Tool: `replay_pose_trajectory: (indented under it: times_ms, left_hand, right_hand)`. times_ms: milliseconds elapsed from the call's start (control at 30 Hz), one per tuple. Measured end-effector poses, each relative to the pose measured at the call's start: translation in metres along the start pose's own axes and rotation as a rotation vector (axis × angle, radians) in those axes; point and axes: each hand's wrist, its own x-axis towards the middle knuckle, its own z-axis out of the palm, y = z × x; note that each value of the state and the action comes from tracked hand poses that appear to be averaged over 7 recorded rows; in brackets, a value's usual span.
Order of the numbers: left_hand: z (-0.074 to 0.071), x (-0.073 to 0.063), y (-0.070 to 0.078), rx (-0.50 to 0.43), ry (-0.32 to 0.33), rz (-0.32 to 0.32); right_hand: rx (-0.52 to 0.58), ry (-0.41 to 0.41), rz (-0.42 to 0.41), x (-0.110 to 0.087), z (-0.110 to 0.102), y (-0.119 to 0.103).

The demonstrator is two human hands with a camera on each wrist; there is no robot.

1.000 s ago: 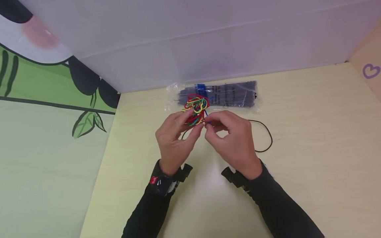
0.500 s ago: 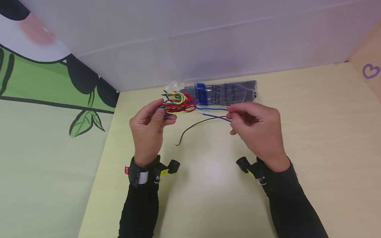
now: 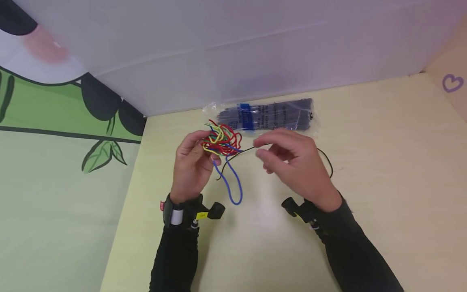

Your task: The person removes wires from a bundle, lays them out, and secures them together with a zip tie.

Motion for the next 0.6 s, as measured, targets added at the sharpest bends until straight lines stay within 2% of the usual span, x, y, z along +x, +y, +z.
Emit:
replay_pose_trajectory:
  times_ms: [67, 133, 200, 300, 367, 467, 533, 600]
  left_hand:
    - [0.005, 0.0, -0.003, -0.006, -0.027, -0.036]
    - [0.01, 0.0, -0.006, 0.008, -0.022, -0.064]
    - [0.014, 0.0, -0.007, 0.081, 0.007, -0.07]
    - [0.017, 0.0, -0.005, 0.235, 0.075, -0.044]
    - [0.017, 0.001, -0.003, 0.328, 0.117, -0.017]
    - [0.012, 0.002, 0.003, 0.403, 0.179, 0.027]
    - [0.009, 0.002, 0.006, 0.428, 0.196, 0.047]
    - [0.007, 0.003, 0.006, 0.446, 0.215, 0.064]
  right_hand:
    - [-0.099, -0.03, -0.045, 0.001, 0.007, 0.002]
    - [-0.168, -0.013, -0.105, 0.003, 0.012, 0.003]
    - [-0.229, 0.023, -0.153, 0.004, 0.015, 0.004]
    - [-0.362, 0.037, -0.207, 0.006, 0.015, 0.006]
    - [-0.452, 0.01, -0.224, 0.006, 0.014, 0.008]
    - [-0.566, -0.033, -0.236, 0.005, 0.014, 0.009]
    - [-0.589, -0.055, -0.235, 0.003, 0.014, 0.009]
    - [-0.527, -0.067, -0.209, 0.002, 0.015, 0.009]
